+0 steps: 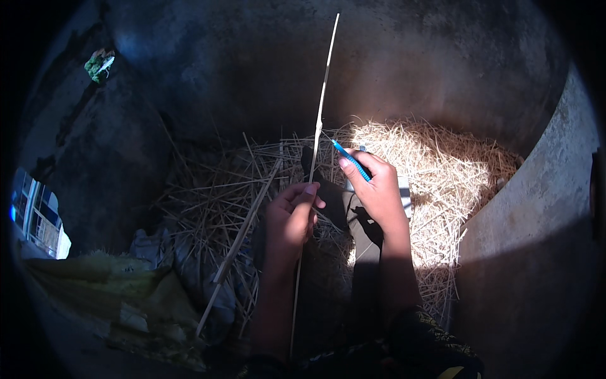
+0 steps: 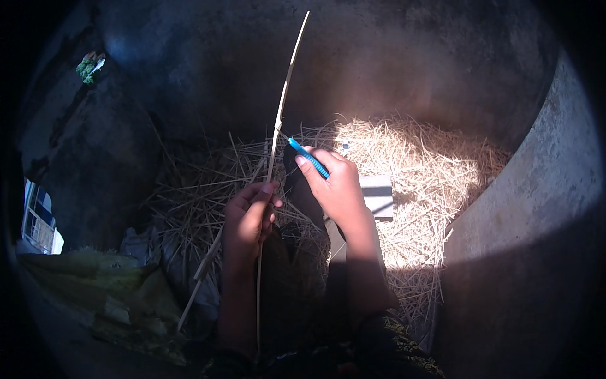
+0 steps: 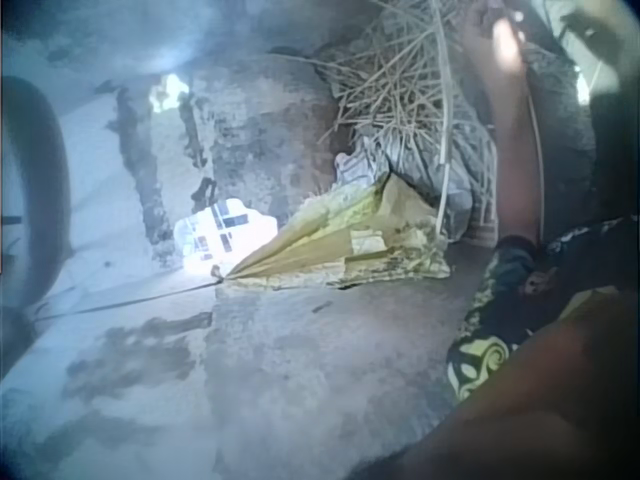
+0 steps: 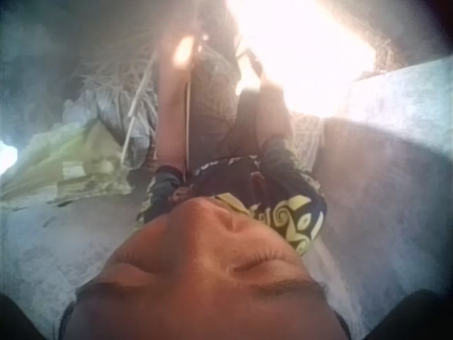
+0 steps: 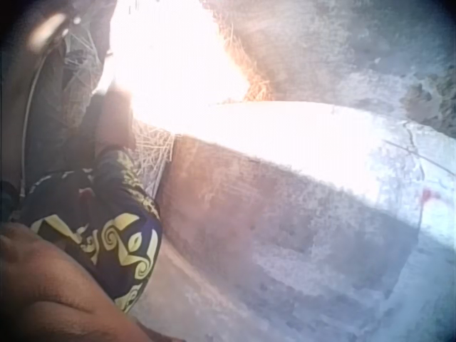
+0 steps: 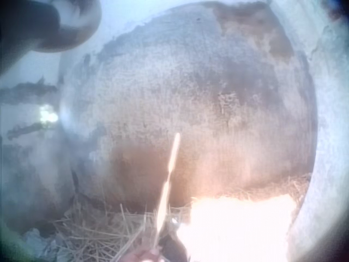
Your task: The person sits on a bed of straw and uses a utility knife to sharpen a thin wooden stick. They hold the stick with one hand and scrape the blade along its length to create a point, repeating the motion along the stick's surface.
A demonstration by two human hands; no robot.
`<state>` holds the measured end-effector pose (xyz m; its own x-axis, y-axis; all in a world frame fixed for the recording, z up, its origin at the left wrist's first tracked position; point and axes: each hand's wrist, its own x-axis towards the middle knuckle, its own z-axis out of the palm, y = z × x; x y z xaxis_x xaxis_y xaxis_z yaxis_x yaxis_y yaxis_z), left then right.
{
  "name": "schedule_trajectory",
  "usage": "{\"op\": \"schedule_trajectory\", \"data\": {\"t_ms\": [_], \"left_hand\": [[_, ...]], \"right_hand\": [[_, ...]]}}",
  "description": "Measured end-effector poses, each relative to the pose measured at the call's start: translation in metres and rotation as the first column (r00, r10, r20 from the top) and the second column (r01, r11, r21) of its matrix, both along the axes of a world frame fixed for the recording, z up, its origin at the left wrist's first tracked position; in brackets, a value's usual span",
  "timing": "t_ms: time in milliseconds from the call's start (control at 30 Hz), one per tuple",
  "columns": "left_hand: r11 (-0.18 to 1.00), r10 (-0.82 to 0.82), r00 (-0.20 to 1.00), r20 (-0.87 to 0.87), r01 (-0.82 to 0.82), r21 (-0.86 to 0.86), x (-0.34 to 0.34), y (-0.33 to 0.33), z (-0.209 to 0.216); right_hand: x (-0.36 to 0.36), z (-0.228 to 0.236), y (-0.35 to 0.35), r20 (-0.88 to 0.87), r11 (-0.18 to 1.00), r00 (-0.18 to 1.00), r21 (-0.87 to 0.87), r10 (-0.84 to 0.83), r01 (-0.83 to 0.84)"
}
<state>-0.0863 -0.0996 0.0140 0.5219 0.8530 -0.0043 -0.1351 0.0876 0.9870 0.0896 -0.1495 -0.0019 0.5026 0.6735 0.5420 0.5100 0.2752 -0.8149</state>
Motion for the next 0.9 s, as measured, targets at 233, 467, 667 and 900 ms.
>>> {"op": "schedule_trajectory", "data": {"t_ms": [233, 467, 667, 900], "left_hand": [[0.998, 0.069, 0.992, 0.107, -0.068, -0.010, 0.001, -0.002, -0.006], [0.997, 0.068, 0.989, 0.133, -0.072, 0.027, 0.004, -0.007, -0.011], [0.993, 0.019, 1.000, -0.006, -0.018, 0.113, 0.017, -0.020, -0.027], [0.993, -0.118, 0.990, 0.073, 0.118, 0.007, 0.016, -0.021, -0.017]], "right_hand": [[-0.001, -0.004, 0.007, 0.107, 0.999, 0.994, -0.051, 0.012, -0.006], [-0.003, -0.010, 0.010, 0.223, 0.976, 0.961, 0.108, 0.162, -0.189], [0.023, -0.021, 0.015, 0.144, 0.969, 0.986, 0.242, -0.087, 0.050], [0.021, -0.014, 0.006, 0.098, 0.970, 0.993, 0.238, -0.067, 0.042]]}}
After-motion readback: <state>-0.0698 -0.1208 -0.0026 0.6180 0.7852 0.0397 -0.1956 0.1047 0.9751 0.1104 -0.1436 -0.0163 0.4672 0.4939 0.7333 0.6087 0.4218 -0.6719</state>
